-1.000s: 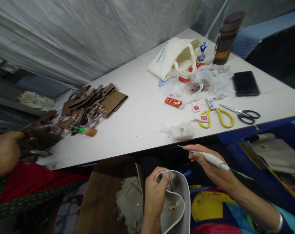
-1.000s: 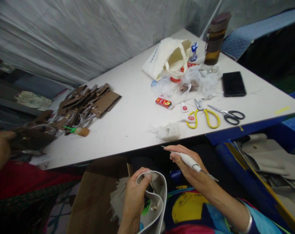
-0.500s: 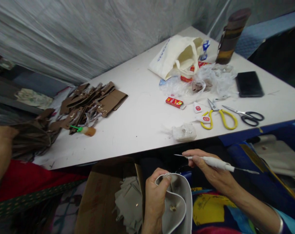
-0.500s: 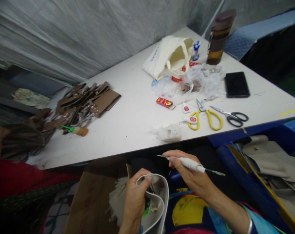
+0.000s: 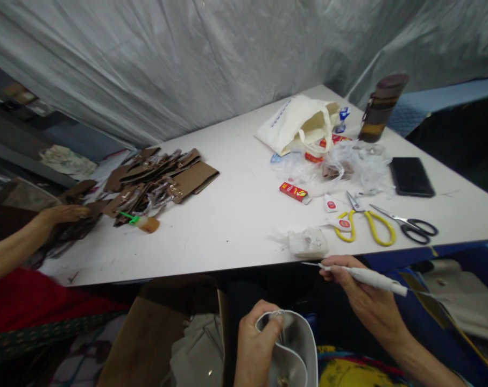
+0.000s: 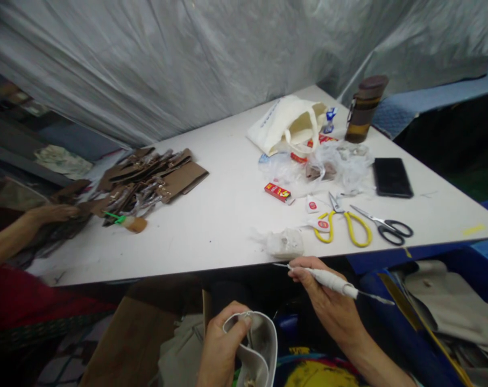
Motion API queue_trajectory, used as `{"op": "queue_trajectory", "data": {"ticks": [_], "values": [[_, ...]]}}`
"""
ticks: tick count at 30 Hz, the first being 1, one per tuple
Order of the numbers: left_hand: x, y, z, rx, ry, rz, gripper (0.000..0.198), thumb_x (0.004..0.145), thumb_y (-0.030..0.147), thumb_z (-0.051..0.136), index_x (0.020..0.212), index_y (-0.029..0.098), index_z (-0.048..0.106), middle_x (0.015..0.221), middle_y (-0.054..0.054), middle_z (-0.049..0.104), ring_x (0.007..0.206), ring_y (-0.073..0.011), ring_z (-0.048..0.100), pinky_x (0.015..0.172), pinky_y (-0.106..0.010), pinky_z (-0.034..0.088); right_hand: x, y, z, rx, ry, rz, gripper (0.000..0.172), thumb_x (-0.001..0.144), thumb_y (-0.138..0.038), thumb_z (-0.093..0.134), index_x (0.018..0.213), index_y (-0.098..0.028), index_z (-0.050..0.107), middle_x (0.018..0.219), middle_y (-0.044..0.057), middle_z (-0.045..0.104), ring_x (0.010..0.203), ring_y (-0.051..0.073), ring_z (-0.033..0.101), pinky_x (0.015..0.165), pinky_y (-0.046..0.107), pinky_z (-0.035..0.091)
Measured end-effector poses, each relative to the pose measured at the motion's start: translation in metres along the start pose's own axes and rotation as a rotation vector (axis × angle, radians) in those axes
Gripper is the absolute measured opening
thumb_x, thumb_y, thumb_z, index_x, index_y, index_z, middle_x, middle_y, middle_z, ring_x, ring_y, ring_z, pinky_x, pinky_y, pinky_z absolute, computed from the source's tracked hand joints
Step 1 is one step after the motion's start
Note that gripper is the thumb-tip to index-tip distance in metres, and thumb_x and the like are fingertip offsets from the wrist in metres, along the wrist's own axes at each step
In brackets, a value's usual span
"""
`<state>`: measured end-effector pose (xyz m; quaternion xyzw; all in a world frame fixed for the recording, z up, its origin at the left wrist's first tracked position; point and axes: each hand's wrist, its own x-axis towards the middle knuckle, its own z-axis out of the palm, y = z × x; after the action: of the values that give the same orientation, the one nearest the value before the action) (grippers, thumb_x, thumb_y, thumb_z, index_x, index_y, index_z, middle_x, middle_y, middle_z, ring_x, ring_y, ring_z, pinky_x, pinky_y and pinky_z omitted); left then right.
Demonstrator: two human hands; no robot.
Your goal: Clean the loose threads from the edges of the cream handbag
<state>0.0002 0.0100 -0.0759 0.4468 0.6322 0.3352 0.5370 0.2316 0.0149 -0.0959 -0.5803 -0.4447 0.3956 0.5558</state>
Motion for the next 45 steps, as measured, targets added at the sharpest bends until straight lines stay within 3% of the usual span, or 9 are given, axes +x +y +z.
{"op": "queue_trajectory", "data": {"ticks": [7, 12, 16, 21, 27, 36, 45], "values": [[-0.002, -0.001, -0.007, 0.084, -0.080, -0.008, 0.012, 0.079, 0.027, 0.070, 0.074, 0.017, 0.071, 0.068, 0.001, 0.061, 0.064, -0.0148, 0.053, 0.062, -0.024, 0.042, -0.014, -0.002, 0.011, 0.026, -0.174, 0.020, 0.036, 0.105, -0.051, 0.054, 0.127, -0.026, 0.068, 0.101, 0.006, 0.080, 0.077, 0.019, 0.075, 0.072, 0.028, 0.064], [-0.005, 0.004, -0.006, 0.099, -0.084, -0.046, 0.009, 0.076, 0.026, 0.070, 0.078, 0.017, 0.068, 0.064, 0.003, 0.058, 0.060, -0.0133, 0.049, 0.059, -0.024, 0.040, -0.015, -0.011, 0.023, 0.040, -0.293, -0.037, 0.025, 0.102, -0.046, 0.062, 0.108, -0.025, 0.073, 0.097, 0.005, 0.080, 0.087, 0.021, 0.078, 0.078, 0.027, 0.063], [-0.006, 0.004, -0.005, 0.103, -0.093, -0.035, 0.010, 0.076, 0.025, 0.072, 0.079, 0.017, 0.067, 0.066, 0.003, 0.059, 0.061, -0.0132, 0.050, 0.060, -0.024, 0.041, -0.016, -0.016, 0.026, 0.002, -0.393, -0.060, 0.015, 0.101, -0.035, 0.063, 0.111, -0.025, 0.070, 0.101, 0.004, 0.079, 0.090, 0.018, 0.077, 0.079, 0.024, 0.059], [-0.006, -0.002, -0.004, 0.091, -0.115, 0.000, 0.011, 0.076, 0.021, 0.073, 0.081, 0.017, 0.064, 0.069, 0.003, 0.059, 0.065, -0.0134, 0.052, 0.060, -0.024, 0.040, -0.020, -0.018, 0.030, -0.034, -0.507, -0.044, 0.024, 0.096, -0.034, 0.071, 0.117, -0.026, 0.066, 0.107, 0.003, 0.076, 0.095, 0.019, 0.074, 0.084, 0.026, 0.056], [-0.009, 0.003, -0.002, 0.015, -0.103, 0.092, 0.030, 0.066, 0.007, 0.073, 0.091, 0.018, 0.062, 0.081, 0.004, 0.062, 0.074, -0.0129, 0.053, 0.066, -0.022, 0.041, -0.022, -0.024, 0.042, -0.128, -0.661, 0.013, 0.025, 0.090, -0.035, 0.077, 0.110, -0.027, 0.065, 0.097, -0.002, 0.071, 0.080, 0.016, 0.067, 0.069, 0.024, 0.049], [-0.020, -0.005, -0.002, 0.023, -0.162, 0.137, 0.042, 0.066, 0.007, 0.072, 0.106, 0.018, 0.067, 0.096, -0.001, 0.069, 0.087, -0.0164, 0.061, 0.077, -0.025, 0.046, -0.028, -0.009, 0.049, 0.017, -0.700, 0.119, 0.034, 0.088, -0.048, 0.074, 0.107, -0.023, 0.062, 0.091, 0.002, 0.068, 0.076, 0.018, 0.065, 0.069, 0.027, 0.052], [-0.027, -0.003, 0.003, -0.006, -0.169, 0.118, 0.042, 0.063, 0.006, 0.074, 0.104, 0.017, 0.072, 0.091, 0.000, 0.070, 0.078, -0.0144, 0.059, 0.070, -0.024, 0.044, -0.038, -0.004, 0.043, -0.236, -0.642, -0.006, 0.023, 0.090, -0.044, 0.069, 0.105, -0.026, 0.066, 0.083, -0.001, 0.072, 0.068, 0.018, 0.066, 0.061, 0.025, 0.048]]}}
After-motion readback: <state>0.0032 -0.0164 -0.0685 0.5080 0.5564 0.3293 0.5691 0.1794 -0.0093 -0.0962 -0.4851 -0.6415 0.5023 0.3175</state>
